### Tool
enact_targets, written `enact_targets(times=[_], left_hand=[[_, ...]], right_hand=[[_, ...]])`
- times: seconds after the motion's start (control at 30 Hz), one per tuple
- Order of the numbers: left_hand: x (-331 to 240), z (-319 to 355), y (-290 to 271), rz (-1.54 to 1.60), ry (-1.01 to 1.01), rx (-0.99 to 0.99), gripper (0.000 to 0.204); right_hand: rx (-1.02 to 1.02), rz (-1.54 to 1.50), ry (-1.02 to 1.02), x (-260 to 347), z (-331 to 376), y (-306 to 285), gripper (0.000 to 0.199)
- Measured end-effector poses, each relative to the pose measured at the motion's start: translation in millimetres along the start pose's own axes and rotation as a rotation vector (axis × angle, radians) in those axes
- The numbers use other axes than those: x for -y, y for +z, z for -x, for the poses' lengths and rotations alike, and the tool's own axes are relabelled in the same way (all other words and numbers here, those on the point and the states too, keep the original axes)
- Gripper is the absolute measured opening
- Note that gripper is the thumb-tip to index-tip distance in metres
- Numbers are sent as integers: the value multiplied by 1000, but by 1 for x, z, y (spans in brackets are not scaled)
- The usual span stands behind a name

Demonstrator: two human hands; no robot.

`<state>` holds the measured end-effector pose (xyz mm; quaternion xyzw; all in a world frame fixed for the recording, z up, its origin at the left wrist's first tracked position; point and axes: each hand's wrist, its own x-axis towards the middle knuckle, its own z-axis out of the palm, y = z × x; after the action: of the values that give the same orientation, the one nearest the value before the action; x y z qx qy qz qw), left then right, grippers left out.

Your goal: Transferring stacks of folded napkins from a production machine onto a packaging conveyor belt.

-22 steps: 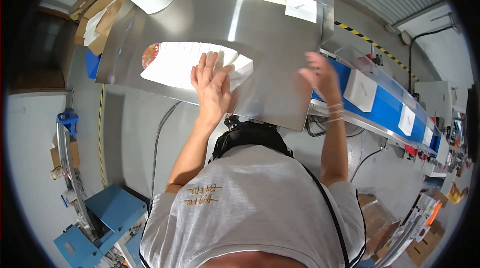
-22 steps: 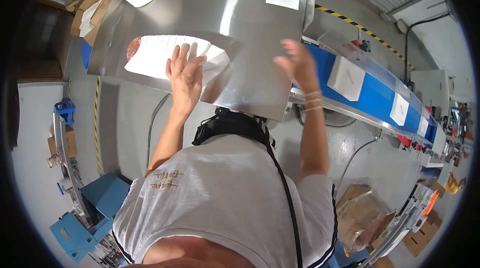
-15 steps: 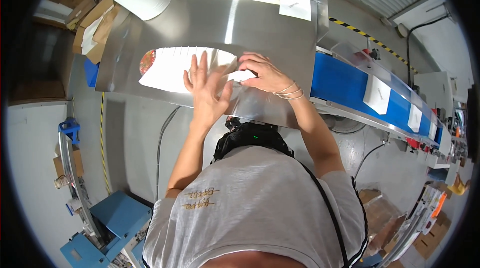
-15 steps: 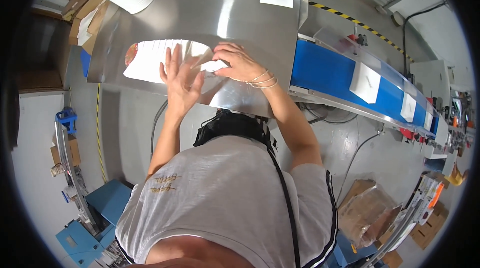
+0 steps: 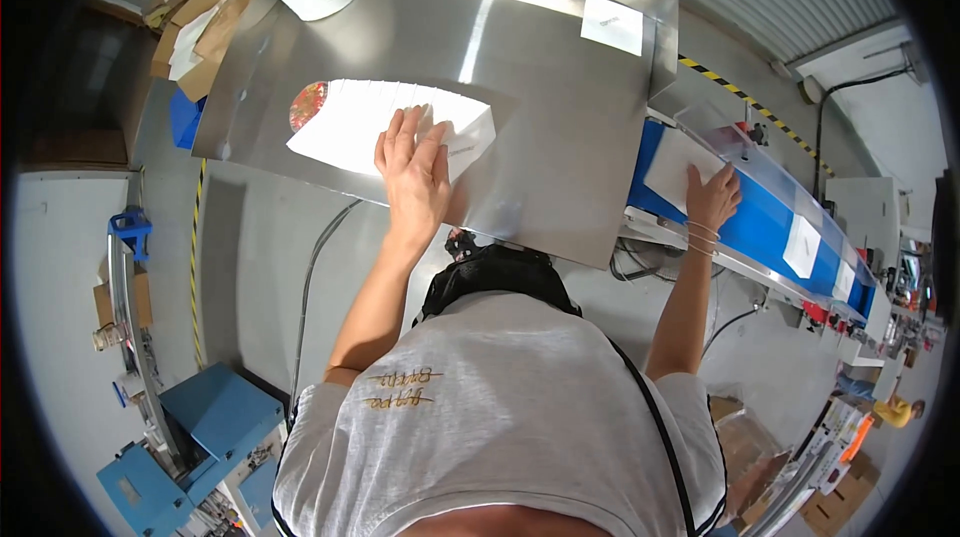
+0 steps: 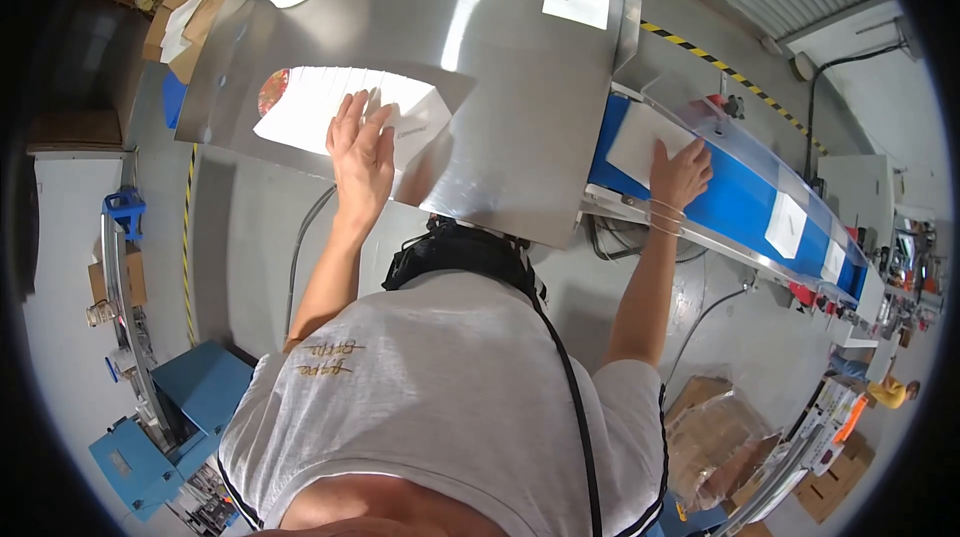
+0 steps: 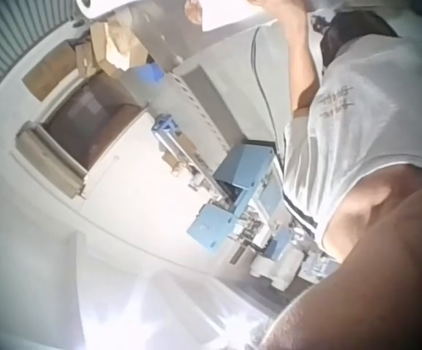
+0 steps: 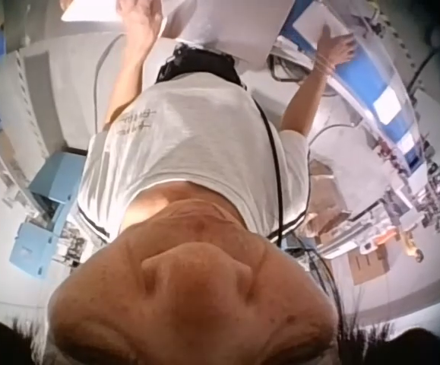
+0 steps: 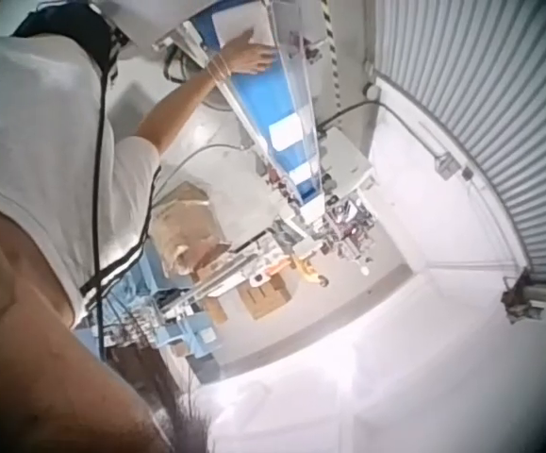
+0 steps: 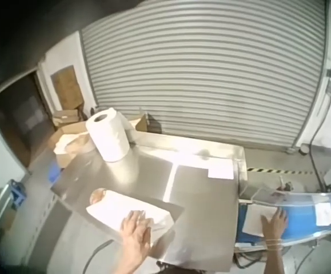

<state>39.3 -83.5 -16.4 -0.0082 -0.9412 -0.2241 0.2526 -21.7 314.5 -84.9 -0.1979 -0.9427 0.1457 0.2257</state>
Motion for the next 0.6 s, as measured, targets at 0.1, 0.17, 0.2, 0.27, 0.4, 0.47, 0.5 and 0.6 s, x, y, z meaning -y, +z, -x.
enact_targets(times=[0.1,0.17,0.2,0.27,0.4,0.47,0.5,0.6], left_hand=[[-3,1,-1,84,-31,14,29],[-3,3,-3,72,-10,38,31],[-4,3,-2,76,-3,43,31],[-6,1,-6,108,18,115,30],[-12,-7,-16,110,49,186,34],[-8,-6,-17,91,-7,154,47],[-2,-4,-16,59,-41,115,48],[11,-1,-9,-15,-64,24,42]], right_hand=[[101,-120,-360,26,-4,0,61],[513,-643,-452,90,16,-7,63],[637,-743,-548,119,25,-9,64],[890,-798,-618,173,44,-17,58],[666,-692,-1013,208,62,27,42],[981,-844,-642,200,60,22,41],[1275,-971,-243,196,63,15,40],[894,-1136,-1,146,61,16,40]])
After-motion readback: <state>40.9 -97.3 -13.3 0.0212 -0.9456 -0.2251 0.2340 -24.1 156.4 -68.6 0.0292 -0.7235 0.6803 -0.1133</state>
